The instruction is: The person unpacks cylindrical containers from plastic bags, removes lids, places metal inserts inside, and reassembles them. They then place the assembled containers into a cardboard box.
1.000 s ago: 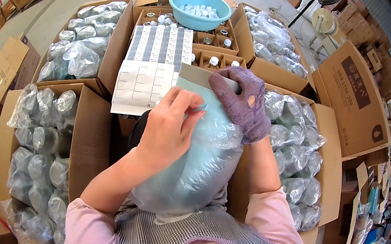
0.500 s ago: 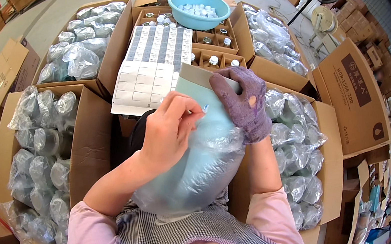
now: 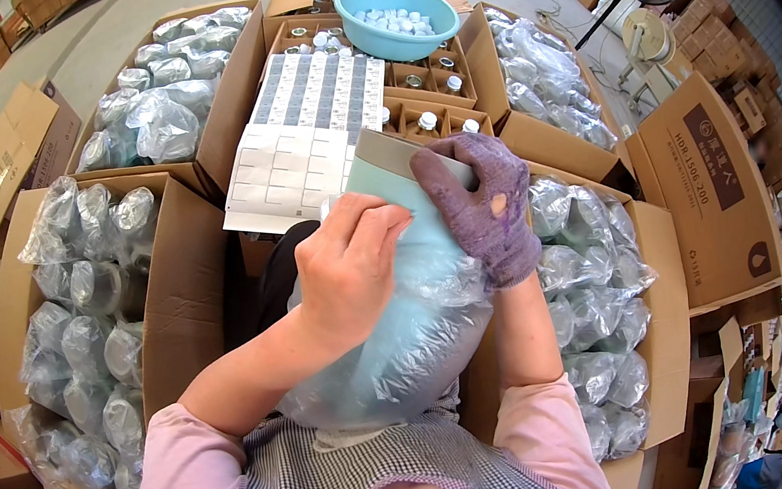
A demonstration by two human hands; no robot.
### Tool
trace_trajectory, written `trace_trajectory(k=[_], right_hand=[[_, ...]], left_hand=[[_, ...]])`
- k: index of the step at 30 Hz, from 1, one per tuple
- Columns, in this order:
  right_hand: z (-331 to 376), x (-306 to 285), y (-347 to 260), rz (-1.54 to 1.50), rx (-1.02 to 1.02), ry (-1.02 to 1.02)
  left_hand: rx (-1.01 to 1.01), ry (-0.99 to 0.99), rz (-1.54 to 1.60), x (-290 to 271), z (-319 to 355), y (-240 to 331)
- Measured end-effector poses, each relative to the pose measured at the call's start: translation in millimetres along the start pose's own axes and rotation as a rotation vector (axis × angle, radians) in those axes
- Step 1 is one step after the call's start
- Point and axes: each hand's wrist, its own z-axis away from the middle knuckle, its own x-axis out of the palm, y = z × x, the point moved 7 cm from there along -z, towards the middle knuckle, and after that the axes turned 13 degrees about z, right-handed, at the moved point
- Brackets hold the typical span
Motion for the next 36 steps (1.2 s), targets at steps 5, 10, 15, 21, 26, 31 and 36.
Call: trace_trajectory(k=[5, 10, 15, 21, 26, 31, 36], right_hand=[[2, 1, 3, 0.024, -0.019, 0.005], [1, -3, 0, 0.011, -0.003, 0.004], [1, 0, -2, 0.001, -0.031, 0.021], [2, -3, -1, 0.014, -0.010, 0.001], [2, -3, -2, 0.015, -0.037, 0.021], [3, -1, -1, 0.023, -0.035, 0.028], [4, 0, 2, 0.015, -0.030, 0.030]], left_hand=[[-0.019, -0.083, 0.007, 5, 4, 3], [0.037, 0.027, 0.072, -4, 2, 3], [0.220, -0.040, -0.015, -6, 5, 10], [0.205, -0.059, 0.007, -1, 5, 8], [0.175, -0.079, 0.034, -1, 0, 7], [0.163, -0.087, 0.040, -1, -2, 7], [0.146, -0.125, 0.050, 2, -6, 7]])
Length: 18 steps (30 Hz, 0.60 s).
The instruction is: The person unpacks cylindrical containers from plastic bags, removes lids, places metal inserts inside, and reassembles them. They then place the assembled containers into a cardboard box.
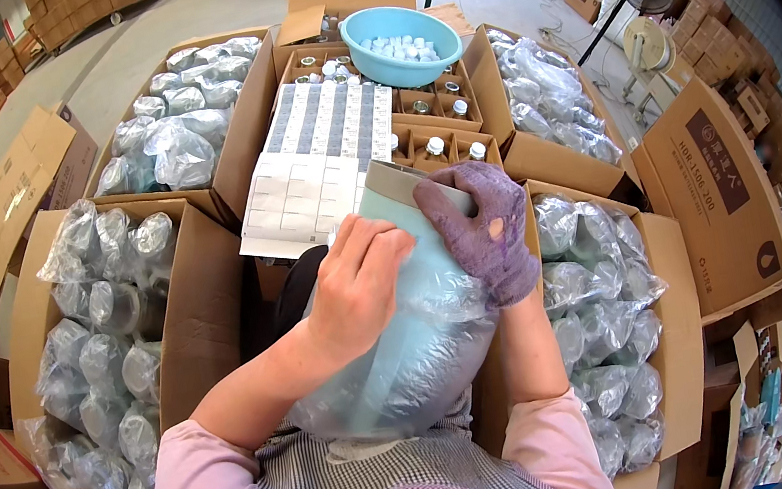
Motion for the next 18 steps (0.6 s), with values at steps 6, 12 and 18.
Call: trace_trajectory(k=[6, 12, 18], right_hand=[[0, -2, 5, 0.032, 0.032, -0.006], [-4, -9, -6, -0.003, -0.032, 0.003], [-4, -3, -4, -0.032, 0.011, -0.009]], left_hand=[[-0.061, -0.063, 0.046, 4, 8, -3], [-0.188, 0.039, 0.180, -10, 11, -13], [-0.186, 0.105, 0.141, -7, 7, -11]])
